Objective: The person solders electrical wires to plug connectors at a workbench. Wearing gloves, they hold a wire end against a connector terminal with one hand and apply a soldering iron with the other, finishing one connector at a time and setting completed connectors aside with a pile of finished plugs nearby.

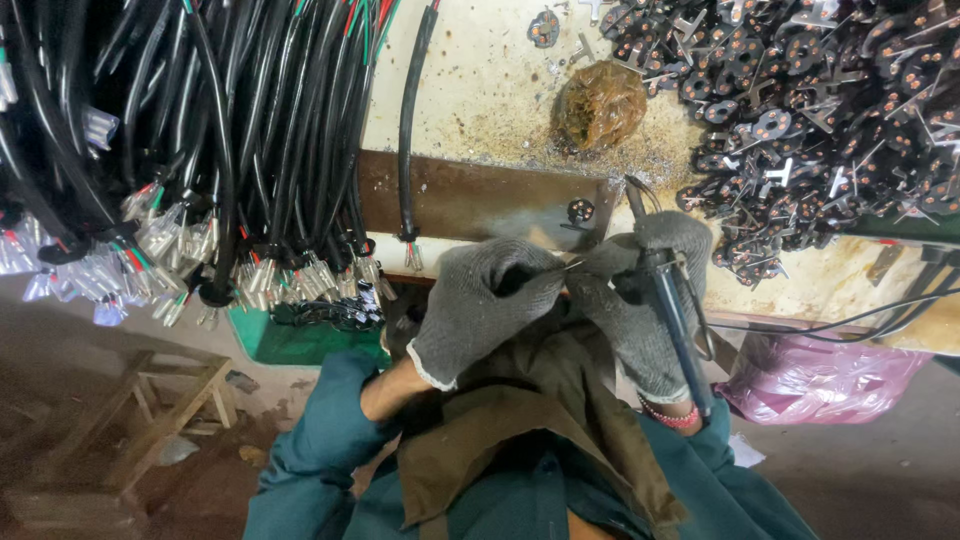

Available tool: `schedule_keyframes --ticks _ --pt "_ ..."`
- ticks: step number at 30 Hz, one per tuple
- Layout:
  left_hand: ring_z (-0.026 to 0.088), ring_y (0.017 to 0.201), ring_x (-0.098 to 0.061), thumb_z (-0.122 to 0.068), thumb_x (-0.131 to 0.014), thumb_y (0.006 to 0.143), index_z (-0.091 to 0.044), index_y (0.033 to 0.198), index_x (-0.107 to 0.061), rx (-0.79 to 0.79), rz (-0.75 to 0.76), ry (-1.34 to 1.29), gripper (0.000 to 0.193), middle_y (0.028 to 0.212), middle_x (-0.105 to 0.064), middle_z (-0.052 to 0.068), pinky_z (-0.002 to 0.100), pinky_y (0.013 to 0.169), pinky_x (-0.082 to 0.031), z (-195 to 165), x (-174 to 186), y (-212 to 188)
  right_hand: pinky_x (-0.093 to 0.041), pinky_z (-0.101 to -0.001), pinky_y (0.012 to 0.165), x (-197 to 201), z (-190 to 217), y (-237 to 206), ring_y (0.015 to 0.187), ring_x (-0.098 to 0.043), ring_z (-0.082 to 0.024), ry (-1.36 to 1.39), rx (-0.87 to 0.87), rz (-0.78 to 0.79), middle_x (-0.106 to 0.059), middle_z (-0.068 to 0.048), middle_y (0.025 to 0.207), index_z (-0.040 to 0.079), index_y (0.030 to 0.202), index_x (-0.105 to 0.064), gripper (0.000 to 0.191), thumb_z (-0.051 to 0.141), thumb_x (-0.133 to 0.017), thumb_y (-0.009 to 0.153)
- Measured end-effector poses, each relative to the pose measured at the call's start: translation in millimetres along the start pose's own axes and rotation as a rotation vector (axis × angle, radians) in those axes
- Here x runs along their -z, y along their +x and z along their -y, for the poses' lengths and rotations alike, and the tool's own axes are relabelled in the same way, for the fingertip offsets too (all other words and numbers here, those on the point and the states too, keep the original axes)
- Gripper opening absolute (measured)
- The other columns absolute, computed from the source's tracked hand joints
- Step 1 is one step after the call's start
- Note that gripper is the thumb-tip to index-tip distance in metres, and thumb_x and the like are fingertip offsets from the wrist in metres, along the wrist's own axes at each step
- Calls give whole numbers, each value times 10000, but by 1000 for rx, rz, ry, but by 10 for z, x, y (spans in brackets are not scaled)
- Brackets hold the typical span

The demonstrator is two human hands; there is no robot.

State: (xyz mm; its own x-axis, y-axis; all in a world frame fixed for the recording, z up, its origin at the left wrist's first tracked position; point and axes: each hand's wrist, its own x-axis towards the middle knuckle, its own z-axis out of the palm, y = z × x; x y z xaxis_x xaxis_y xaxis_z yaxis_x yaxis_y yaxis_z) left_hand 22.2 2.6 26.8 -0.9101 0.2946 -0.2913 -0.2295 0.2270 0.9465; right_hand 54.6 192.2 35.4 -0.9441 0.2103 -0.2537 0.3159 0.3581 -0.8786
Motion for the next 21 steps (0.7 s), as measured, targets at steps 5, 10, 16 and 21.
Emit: schedule_keyframes --ticks 5,10,16,21 --pt "186 797 -749 -211 -766 890 -70 962 -766 0 44 -7 158 905 -768 83 313 745 -564 -2 2 10 -509 -318 708 89 -42 72 850 -642 -180 -157 129 227 -692 -66 980 71 938 -728 298 27 -843 667" --pt "181 779 -725 -211 -765 920 -70 964 -772 5 78 -47 148 902 -757 77 317 739 -549 -2 -55 42 -470 -340 838 106 -25 86 869 -626 -172 -214 208 96 -685 -22 924 74 903 -698 176 46 -811 770" --pt "196 720 -688 -195 -786 886 -66 941 -731 -49 68 60 151 842 -718 85 335 669 -527 -124 -95 199 -421 -370 733 136 -79 132 762 -592 -203 -241 258 -1 -668 -49 820 55 833 -681 193 8 -832 724" --pt "165 683 -711 -126 -721 947 -114 971 -630 -260 -101 151 95 822 -676 48 308 645 -558 -264 17 411 -449 -357 700 -59 -186 119 740 -611 -212 15 182 -381 -674 -65 823 72 933 -670 282 29 -871 739"
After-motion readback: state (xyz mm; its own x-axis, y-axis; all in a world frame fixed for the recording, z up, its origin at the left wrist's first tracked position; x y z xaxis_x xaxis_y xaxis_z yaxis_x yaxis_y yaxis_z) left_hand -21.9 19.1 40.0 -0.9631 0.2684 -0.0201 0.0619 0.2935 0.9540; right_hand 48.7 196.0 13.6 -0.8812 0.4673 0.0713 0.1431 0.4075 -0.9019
